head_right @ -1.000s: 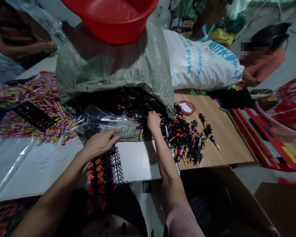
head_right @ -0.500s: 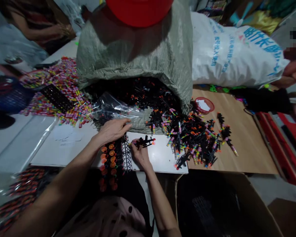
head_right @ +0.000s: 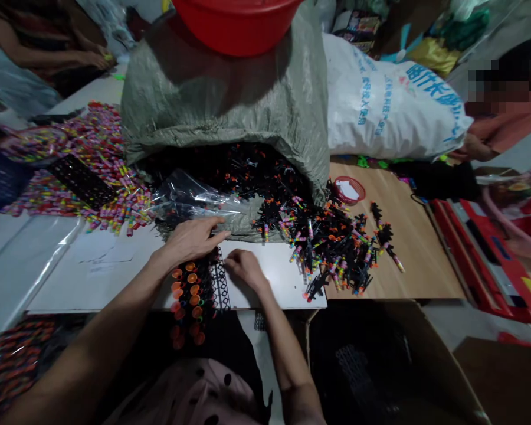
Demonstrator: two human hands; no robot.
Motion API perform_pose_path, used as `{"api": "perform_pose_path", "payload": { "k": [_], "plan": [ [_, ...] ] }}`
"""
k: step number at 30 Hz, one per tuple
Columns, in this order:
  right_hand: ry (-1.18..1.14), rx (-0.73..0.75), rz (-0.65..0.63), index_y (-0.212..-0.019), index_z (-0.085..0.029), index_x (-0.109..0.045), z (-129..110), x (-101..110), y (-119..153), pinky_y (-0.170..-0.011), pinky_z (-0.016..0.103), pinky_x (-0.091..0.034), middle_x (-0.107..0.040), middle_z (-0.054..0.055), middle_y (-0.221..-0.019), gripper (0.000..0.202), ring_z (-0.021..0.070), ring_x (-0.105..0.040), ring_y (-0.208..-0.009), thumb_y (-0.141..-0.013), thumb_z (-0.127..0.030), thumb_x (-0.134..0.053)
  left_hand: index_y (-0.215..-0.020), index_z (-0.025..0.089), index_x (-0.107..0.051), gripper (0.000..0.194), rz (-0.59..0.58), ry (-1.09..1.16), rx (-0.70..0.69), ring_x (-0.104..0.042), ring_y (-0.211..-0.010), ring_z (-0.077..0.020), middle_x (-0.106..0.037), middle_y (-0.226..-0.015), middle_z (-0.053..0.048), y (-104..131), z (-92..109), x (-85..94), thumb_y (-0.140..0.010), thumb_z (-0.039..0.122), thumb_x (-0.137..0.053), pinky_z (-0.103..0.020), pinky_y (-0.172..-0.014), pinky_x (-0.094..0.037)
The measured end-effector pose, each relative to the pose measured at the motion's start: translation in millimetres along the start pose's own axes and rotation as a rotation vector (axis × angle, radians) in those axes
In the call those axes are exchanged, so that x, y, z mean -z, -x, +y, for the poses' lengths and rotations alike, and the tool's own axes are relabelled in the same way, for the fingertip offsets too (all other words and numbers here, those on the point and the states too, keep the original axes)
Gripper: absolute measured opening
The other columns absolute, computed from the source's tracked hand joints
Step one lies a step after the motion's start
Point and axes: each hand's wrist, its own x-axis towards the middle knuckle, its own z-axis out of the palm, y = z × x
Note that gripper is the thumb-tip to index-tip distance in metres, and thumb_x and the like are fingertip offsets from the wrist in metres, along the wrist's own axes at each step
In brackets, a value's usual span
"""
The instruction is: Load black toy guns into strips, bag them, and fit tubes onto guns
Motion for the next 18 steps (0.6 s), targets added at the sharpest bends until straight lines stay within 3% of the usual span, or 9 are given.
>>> {"api": "perform_pose_path", "payload": {
  "k": [4,6,10,12,15,18],
  "plan": [
    [0.120,-0.256,0.334,-0.115,-0.016,-0.056,27.0,51.0,-22.7,-0.070,0.032,-0.044,-0.068,0.014,-0.098,0.035,0.0255,-0.064,-0.087,-0.081,-0.025,-0.059,-0.128,0.022,-0.053,0.050,-0.013,-0.013,0.016,-0.063,-0.105,-0.0268,-0.068,-0.117,-0.009,-0.9,1.4,1.3,-0.092,0.050,-0.034,-0.038,-0.087,-0.048],
    [0.071,-0.285,0.343,-0.118,-0.014,-0.053,28.7,55.0,-29.2,-0.069,0.032,-0.044,-0.068,0.012,-0.090,0.041,0.0251,-0.063,-0.082,-0.078,-0.020,-0.060,-0.129,0.022,-0.053,0.048,-0.021,-0.025,0.026,-0.063,-0.106,-0.0263,-0.068,-0.116,-0.008,-1.2,2.1,1.5,-0.092,0.046,-0.034,-0.038,-0.088,-0.047],
    [-0.480,-0.051,0.314,-0.112,-0.019,-0.053,20.5,14.4,-10.8,-0.059,0.026,-0.043,-0.063,-0.002,-0.072,0.042,0.0147,-0.056,-0.059,-0.072,-0.029,-0.061,-0.128,0.024,-0.054,0.043,-0.017,-0.017,0.044,-0.062,-0.106,-0.0252,-0.067,-0.118,-0.007,-1.6,1.4,0.7,-0.092,0.040,-0.036,-0.038,-0.088,-0.047],
    [-0.674,-0.039,0.281,-0.095,-0.019,-0.058,15.7,-14.5,8.6,-0.054,0.024,-0.041,-0.060,-0.004,-0.066,0.034,0.0123,-0.051,-0.053,-0.068,-0.038,-0.065,-0.129,0.024,-0.054,0.043,-0.003,-0.017,0.045,-0.063,-0.105,-0.0253,-0.067,-0.117,-0.007,-1.8,0.7,0.0,-0.092,0.039,-0.037,-0.038,-0.088,-0.047],
    [-0.768,-0.134,0.206,-0.073,-0.020,-0.057,7.7,-46.5,28.3,-0.053,0.025,-0.041,-0.056,-0.004,-0.057,0.026,0.0131,-0.051,-0.052,-0.066,-0.044,-0.063,-0.129,0.022,-0.053,0.044,-0.007,-0.017,0.054,-0.063,-0.104,-0.0261,-0.068,-0.115,-0.009,-1.8,1.0,-0.6,-0.092,0.038,-0.036,-0.040,-0.089,-0.047],
    [-0.789,-0.129,0.243,-0.078,-0.021,-0.060,0.2,-58.9,27.6,-0.059,0.028,-0.045,-0.063,0.000,-0.066,0.026,0.0163,-0.057,-0.061,-0.069,-0.045,-0.060,-0.129,0.021,-0.053,0.044,-0.009,-0.005,0.065,-0.063,-0.104,-0.0263,-0.068,-0.114,-0.009,-1.0,1.9,-0.5,-0.093,0.037,-0.035,-0.041,-0.089,-0.047]
  ]
}}
